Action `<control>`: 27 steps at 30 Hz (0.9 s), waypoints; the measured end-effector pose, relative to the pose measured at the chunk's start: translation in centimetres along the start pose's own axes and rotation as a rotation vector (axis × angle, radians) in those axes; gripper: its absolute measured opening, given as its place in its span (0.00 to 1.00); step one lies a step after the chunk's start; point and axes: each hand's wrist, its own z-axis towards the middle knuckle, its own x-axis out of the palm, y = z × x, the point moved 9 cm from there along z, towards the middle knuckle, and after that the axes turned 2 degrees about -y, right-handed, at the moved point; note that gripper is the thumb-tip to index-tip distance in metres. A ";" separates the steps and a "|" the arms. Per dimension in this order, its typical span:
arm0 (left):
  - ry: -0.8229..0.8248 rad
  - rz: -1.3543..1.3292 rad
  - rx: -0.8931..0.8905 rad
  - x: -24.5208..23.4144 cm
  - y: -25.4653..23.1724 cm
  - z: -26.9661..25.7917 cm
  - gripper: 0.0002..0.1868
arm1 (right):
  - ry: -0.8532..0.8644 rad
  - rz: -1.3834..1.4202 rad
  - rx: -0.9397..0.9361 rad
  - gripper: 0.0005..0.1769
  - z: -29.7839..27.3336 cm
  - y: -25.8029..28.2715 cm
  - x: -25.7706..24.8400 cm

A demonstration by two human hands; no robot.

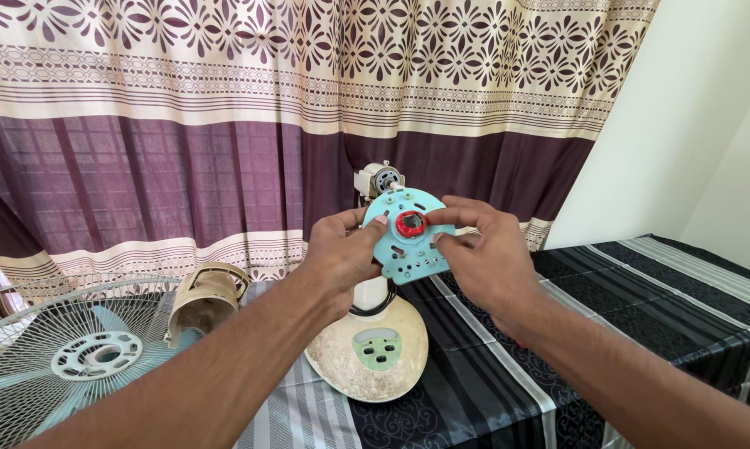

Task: The person reassembles an electric fan by hand, attaching the motor housing, a light blue circular component, and the rear cover onto the fan stand. The person uses a screwdriver to tighten a screw on the fan neck before placing the components.

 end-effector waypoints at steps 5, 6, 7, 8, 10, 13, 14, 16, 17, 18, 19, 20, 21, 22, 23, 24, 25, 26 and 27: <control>-0.015 0.001 0.067 -0.5 -0.5 0.2 0.18 | 0.033 0.098 0.160 0.16 0.4 -1.3 0.7; -0.012 -0.003 0.081 -0.5 -0.6 0.3 0.18 | 0.037 0.131 0.194 0.16 0.5 -1.5 0.7; -0.008 -0.002 0.094 -0.5 -0.8 0.3 0.18 | 0.054 0.169 0.237 0.16 0.5 -1.7 0.9; -0.004 -0.001 0.106 -0.5 -0.9 0.3 0.18 | 0.071 0.207 0.280 0.16 0.5 -2.0 1.0; -0.005 0.014 0.122 -0.6 -1.1 0.3 0.18 | 0.098 0.245 0.330 0.16 0.5 -2.1 1.3; -0.020 0.056 0.141 -0.7 -1.4 0.3 0.18 | 0.121 0.257 0.329 0.17 0.4 -2.0 1.5; -0.027 0.068 0.154 -0.7 -1.6 0.3 0.18 | 0.124 0.271 0.312 0.19 0.3 -1.9 1.7; -0.033 0.100 0.167 -0.6 -1.8 0.3 0.18 | 0.132 0.280 0.307 0.22 0.1 -1.9 1.9; -0.032 0.119 0.169 -0.6 -1.9 0.3 0.18 | 0.137 0.276 0.319 0.23 0.0 -2.0 1.9; -0.031 0.138 0.171 -0.6 -2.0 0.3 0.18 | 0.142 0.272 0.331 0.24 -0.1 -2.1 1.9; -0.025 0.136 0.170 -0.5 -2.1 0.2 0.18 | 0.142 0.280 0.335 0.24 -0.1 -2.2 1.8; -0.018 0.134 0.168 -0.4 -2.1 0.2 0.18 | 0.143 0.289 0.339 0.24 -0.2 -2.3 1.7; -0.012 0.131 0.167 -0.3 -2.2 0.2 0.18 | 0.145 0.297 0.343 0.24 -0.2 -2.3 1.7; 0.002 0.129 0.169 -0.2 -2.4 0.2 0.18 | 0.156 0.335 0.338 0.24 -0.3 -2.3 1.8; 0.016 0.128 0.172 -0.1 -2.6 0.3 0.18 | 0.167 0.373 0.334 0.23 -0.4 -2.3 1.7; 0.030 0.127 0.173 0.0 -2.7 0.3 0.18 | 0.177 0.411 0.329 0.23 -0.6 -2.3 1.7; 0.036 0.136 0.177 0.1 -2.7 0.2 0.18 | 0.167 0.431 0.335 0.23 -0.7 -2.4 1.6; 0.041 0.145 0.180 0.2 -2.7 0.2 0.18 | 0.158 0.452 0.340 0.24 -0.8 -2.4 1.4; 0.046 0.153 0.183 0.3 -2.7 0.1 0.18 | 0.149 0.471 0.346 0.24 -0.8 -2.5 1.4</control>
